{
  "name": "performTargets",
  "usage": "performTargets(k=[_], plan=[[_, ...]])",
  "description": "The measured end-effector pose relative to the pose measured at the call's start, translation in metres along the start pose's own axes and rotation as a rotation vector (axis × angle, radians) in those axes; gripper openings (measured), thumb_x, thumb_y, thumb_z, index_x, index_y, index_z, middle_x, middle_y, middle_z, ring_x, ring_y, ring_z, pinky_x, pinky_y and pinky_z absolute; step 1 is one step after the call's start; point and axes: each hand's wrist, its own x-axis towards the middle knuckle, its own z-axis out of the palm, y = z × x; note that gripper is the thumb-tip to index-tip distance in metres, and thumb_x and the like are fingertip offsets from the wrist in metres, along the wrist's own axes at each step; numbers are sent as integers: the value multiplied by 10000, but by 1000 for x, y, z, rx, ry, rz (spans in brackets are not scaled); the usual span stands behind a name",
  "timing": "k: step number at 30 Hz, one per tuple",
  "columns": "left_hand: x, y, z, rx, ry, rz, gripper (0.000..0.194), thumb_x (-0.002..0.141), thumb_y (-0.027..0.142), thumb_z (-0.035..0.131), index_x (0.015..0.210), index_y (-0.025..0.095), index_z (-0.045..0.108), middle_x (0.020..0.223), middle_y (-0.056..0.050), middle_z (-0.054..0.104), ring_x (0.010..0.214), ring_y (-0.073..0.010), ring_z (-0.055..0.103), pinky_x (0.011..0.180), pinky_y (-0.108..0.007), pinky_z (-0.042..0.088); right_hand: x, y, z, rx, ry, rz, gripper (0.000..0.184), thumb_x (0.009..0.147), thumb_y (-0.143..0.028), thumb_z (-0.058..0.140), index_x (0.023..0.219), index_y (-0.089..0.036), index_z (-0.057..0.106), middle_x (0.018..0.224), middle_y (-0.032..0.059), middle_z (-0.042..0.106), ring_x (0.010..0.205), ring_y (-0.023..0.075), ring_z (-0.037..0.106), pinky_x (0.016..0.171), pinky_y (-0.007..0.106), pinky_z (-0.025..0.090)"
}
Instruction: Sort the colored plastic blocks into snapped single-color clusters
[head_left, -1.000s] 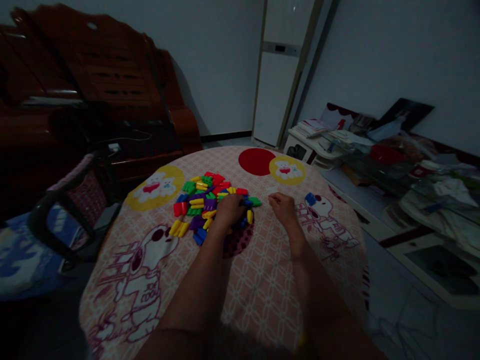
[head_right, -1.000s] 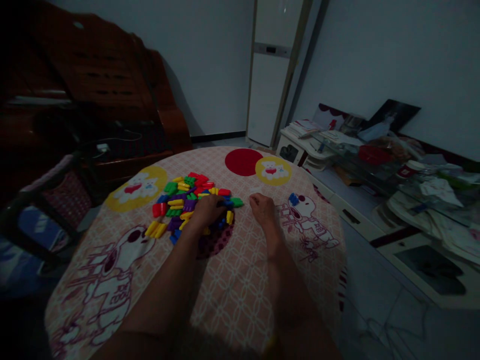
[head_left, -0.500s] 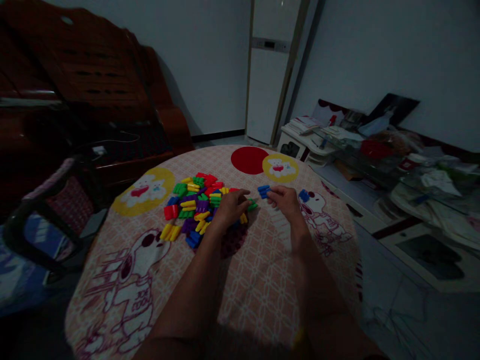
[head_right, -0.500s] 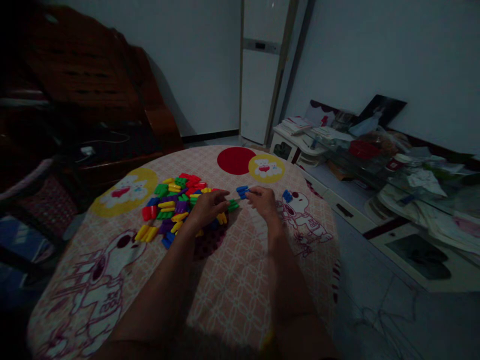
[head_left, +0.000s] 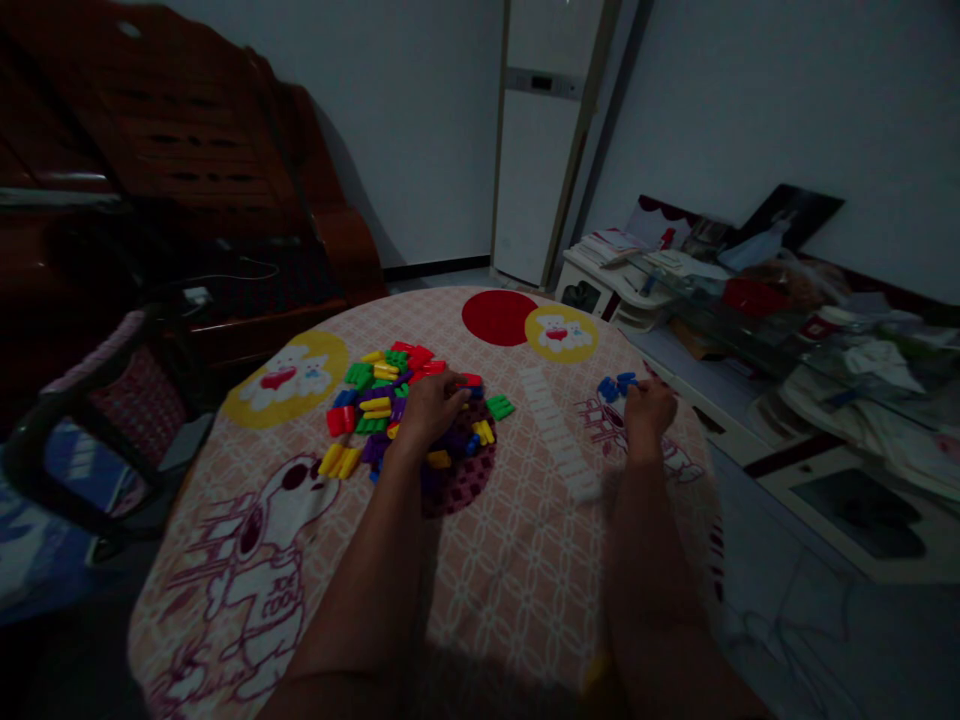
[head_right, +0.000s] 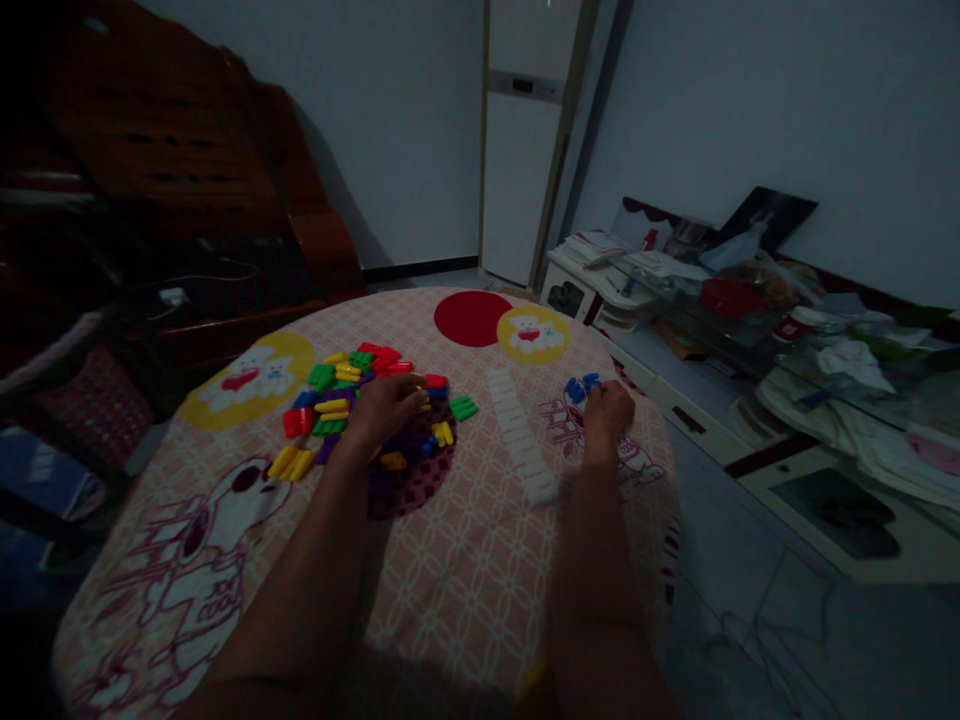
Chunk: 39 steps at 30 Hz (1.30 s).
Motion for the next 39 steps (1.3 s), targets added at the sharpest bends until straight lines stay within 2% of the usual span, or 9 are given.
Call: performTargets(k=[9, 13, 16, 20, 23, 26, 29, 35, 39], plan=[[2, -13, -8, -43, 87, -47, 373, 822, 366, 583, 1084, 165, 757, 912, -70, 779, 803, -214, 698, 760, -304, 512, 2, -2, 8, -80, -114, -102, 314, 883, -208, 480, 964, -95, 762, 970, 202, 736, 881, 265, 649, 797, 352, 435], [0, -16, -15, -67, 125, -84, 372, 816, 349, 588, 1078, 151, 762, 866, -69, 775, 776, -214, 694, 772, -311, 517, 3, -10, 0, -68, -17, -56, 398, 927, -219, 375, 943, -96, 753, 916, 205, 718, 834, 263, 641, 772, 355, 425], [-2, -21, -20, -94, 164, -110, 379, 812, 354, 586, 1081, 154, 763, 842, -67, 770, 774, -215, 692, 751, -304, 518, -2, -30, -4, 63, 23, -136, 365, 921, -263, 407, 913, -123, 744, 855, 162, 714, 792, 251, 637, 755, 345, 429], [-4, -30, -28, -83, 270, -165, 355, 802, 342, 588, 1049, 165, 772, 884, -65, 775, 816, -217, 701, 776, -302, 527, -29, -73, 7, 336, -199, -394, 315, 918, -302, 460, 900, -160, 740, 820, 92, 723, 775, 218, 650, 745, 315, 465], [-7, -40, -39, -29, 376, -236, 332, 796, 321, 582, 1019, 176, 780, 928, -62, 782, 860, -223, 710, 835, -310, 530, -61, -101, 26, 402, -366, -598, 273, 900, -263, 509, 1011, -183, 744, 981, 100, 747, 901, 219, 671, 840, 326, 492], [-12, -55, -53, 25, 422, -351, 338, 785, 302, 576, 1022, 178, 784, 951, -69, 786, 901, -240, 716, 857, -322, 532, -90, -116, 41, 423, -526, -754, 322, 887, -226, 553, 1163, -181, 711, 1197, 131, 710, 1095, 233, 641, 982, 365, 476], [-17, -66, -61, 54, 423, -411, 330, 759, 294, 594, 1003, 192, 792, 939, -64, 790, 917, -254, 716, 862, -331, 530, -104, -121, 45, 445, -687, -838, 318, 886, -216, 581, 1175, -186, 712, 1230, 123, 709, 1144, 233, 630, 1039, 384, 452], [-13, -56, -54, 31, 307, -279, 298, 780, 310, 597, 979, 216, 798, 920, -48, 788, 864, -235, 708, 817, -310, 525, -103, -124, 31, 615, -888, -776, 252, 932, -279, 551, 1004, -197, 779, 962, 42, 780, 858, 196, 702, 847, 321, 527], [-9, -47, -46, 180, 129, -203, 223, 759, 292, 649, 915, 256, 803, 910, -48, 775, 920, -257, 687, 827, -325, 517, -106, -127, 29, 726, -941, -882, 298, 927, -301, 595, 1169, -202, 739, 1178, 73, 742, 1074, 225, 679, 970, 368, 505]])
